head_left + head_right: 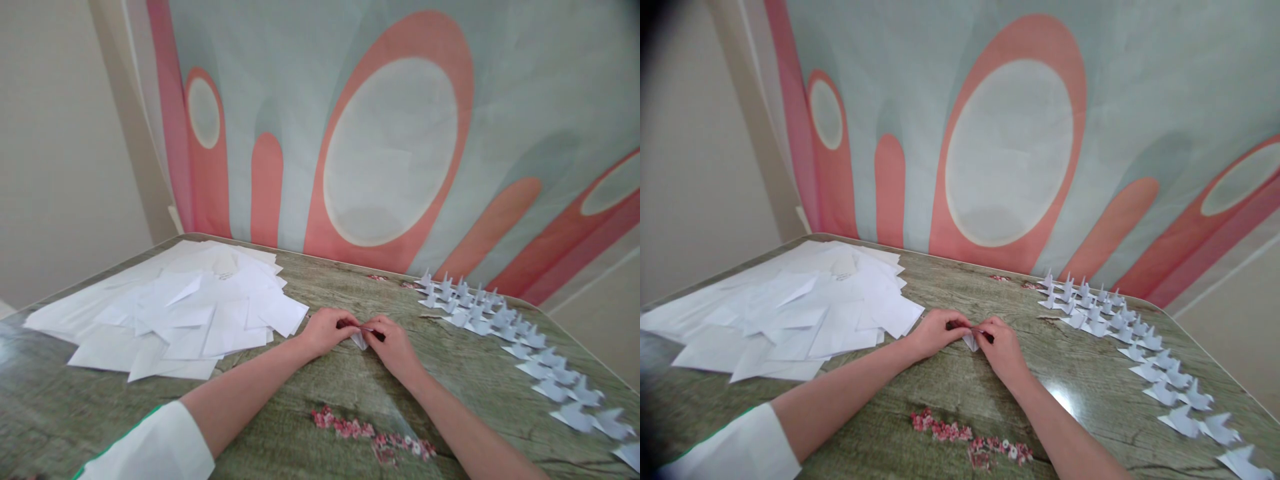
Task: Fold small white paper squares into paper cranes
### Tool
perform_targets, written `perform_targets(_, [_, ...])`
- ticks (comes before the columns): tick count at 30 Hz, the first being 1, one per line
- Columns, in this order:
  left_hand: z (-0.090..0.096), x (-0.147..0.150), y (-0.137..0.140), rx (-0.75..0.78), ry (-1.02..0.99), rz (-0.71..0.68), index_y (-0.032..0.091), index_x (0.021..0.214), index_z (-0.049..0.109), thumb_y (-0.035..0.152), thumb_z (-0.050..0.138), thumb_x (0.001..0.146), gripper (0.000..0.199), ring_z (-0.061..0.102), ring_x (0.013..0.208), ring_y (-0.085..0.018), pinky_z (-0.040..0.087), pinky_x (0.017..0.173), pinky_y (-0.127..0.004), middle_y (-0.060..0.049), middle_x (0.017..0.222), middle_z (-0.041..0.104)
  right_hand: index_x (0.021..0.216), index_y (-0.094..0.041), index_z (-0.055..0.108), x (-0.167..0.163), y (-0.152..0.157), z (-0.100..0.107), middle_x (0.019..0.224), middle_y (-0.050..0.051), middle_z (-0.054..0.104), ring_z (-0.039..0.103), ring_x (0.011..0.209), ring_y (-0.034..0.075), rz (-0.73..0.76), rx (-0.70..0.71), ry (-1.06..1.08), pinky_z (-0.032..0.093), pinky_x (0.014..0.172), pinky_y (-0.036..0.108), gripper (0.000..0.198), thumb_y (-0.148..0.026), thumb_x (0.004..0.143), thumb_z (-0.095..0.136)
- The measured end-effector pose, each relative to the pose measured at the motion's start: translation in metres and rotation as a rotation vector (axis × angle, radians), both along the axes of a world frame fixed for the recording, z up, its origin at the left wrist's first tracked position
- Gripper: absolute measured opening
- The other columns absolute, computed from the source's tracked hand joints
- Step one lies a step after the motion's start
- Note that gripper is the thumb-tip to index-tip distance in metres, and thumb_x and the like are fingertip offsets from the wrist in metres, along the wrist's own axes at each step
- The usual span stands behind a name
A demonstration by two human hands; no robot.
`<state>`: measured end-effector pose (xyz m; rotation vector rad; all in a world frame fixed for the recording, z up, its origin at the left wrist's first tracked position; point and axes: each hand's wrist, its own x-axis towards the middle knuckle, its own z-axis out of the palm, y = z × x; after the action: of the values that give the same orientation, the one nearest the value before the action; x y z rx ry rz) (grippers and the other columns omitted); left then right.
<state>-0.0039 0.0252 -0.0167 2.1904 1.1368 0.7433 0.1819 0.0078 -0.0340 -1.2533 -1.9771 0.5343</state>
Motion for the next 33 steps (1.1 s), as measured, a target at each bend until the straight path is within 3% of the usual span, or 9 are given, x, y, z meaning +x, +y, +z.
perform_targets(21, [0.009, 0.014, -0.011, 0.077, 0.195, 0.198, 0.026, 0.084, 0.065, 0.042, 0.058, 0.075, 0.02, 0.06, 0.076, -0.015, 0.04, 0.06, -0.021, 0.003, 0.08, 0.067, 0.089, -0.022, 0.069, 0.005, -0.002, 0.002, 0.083, 0.005, 0.061, 0.057, 0.078, 0.018, 0.06, -0.02, -0.02, 0.044, 0.07, 0.03, 0.021, -0.017, 0.084, 0.05])
perform_targets(33, [0.009, 0.017, -0.007, 0.024, 0.245, 0.209, 0.029, 0.083, 0.067, 0.039, 0.061, 0.072, 0.016, 0.061, 0.074, -0.014, 0.041, 0.061, -0.02, 0.005, 0.076, 0.068, 0.076, -0.019, 0.064, 0.003, -0.004, 0.005, 0.079, 0.005, 0.062, 0.057, 0.075, 0.018, 0.01, -0.003, 0.001, 0.044, 0.07, 0.03, 0.019, -0.024, 0.085, 0.048])
